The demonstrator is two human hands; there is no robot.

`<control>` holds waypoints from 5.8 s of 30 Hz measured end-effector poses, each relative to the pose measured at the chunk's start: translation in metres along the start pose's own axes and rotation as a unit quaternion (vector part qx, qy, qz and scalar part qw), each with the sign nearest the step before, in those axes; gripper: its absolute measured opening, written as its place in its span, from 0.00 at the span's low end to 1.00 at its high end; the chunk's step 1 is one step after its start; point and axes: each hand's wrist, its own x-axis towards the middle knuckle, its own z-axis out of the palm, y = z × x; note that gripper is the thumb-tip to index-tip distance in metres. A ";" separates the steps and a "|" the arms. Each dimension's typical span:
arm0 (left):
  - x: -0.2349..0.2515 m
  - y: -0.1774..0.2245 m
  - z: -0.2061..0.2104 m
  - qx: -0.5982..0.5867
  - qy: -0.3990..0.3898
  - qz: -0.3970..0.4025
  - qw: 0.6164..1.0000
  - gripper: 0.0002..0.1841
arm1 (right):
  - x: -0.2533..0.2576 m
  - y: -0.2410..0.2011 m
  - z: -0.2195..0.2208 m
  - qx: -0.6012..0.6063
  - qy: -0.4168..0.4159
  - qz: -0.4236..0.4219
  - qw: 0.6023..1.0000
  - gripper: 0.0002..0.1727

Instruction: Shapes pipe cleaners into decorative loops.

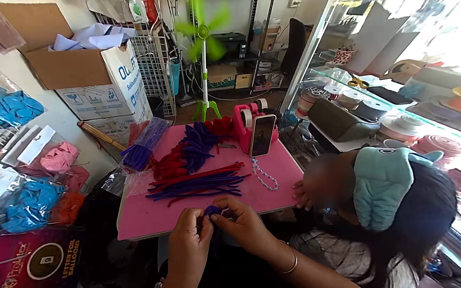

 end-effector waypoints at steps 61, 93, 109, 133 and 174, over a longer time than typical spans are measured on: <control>-0.009 -0.002 0.008 -0.295 -0.155 -0.225 0.916 0.12 | -0.001 0.007 -0.005 -0.079 0.031 -0.017 0.996 0.08; -0.017 -0.012 0.011 -0.161 -0.078 -0.071 0.981 0.10 | 0.005 0.002 -0.015 0.051 0.046 0.078 0.995 0.06; -0.017 -0.012 0.013 -0.194 -0.034 -0.015 0.980 0.08 | 0.001 -0.003 -0.014 0.079 0.022 0.077 0.994 0.07; -0.015 -0.007 0.009 -0.269 -0.115 -0.140 0.946 0.10 | 0.001 0.000 -0.019 -0.038 0.013 0.042 0.998 0.07; -0.003 -0.031 -0.002 -0.177 -0.055 -0.149 0.971 0.27 | 0.028 0.001 -0.015 0.028 0.003 0.171 0.985 0.14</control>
